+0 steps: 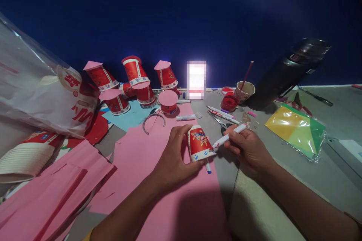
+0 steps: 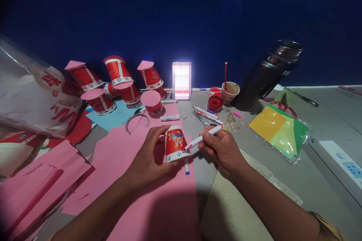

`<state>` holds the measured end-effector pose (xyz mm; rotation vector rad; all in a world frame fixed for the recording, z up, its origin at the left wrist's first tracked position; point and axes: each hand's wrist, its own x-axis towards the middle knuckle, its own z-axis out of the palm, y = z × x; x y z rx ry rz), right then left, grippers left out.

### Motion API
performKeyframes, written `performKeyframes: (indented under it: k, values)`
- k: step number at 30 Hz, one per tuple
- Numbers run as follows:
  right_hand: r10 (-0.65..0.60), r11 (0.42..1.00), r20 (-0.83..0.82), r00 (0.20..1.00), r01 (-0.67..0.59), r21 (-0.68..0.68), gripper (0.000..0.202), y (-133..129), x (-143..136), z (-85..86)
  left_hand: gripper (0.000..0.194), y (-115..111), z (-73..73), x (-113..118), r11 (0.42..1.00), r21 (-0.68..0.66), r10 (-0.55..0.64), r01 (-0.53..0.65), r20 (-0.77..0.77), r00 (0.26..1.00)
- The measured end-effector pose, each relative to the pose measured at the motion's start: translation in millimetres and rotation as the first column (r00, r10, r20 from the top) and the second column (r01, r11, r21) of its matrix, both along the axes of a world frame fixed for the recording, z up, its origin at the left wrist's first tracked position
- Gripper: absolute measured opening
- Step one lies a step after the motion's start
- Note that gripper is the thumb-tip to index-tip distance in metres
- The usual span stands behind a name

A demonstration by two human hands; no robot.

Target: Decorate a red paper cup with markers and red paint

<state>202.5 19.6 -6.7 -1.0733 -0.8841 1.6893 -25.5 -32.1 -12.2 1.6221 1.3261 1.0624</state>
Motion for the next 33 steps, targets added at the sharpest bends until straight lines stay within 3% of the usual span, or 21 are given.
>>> performKeyframes:
  k: [16,29,33]
  values:
    - [0.098,0.993,0.047,0.994,-0.100,0.059,0.042,-4.4,1.3,-2.6,0.078,-1.0,4.5,2.1,1.000,-0.008,0.000,0.000,-0.039,0.999]
    - [0.116,0.988,0.099,0.988,-0.125,0.093,0.041,-4.0,2.3,-1.4,0.079,-1.4,3.9,1.7,1.000,-0.008,-0.013,0.013,-0.048,0.999]
    - [0.070,0.993,0.072,0.995,-0.076,0.091,0.042,-3.5,2.7,0.2,0.078,-1.2,6.6,2.3,1.000,-0.015,-0.013,0.012,-0.030,0.999]
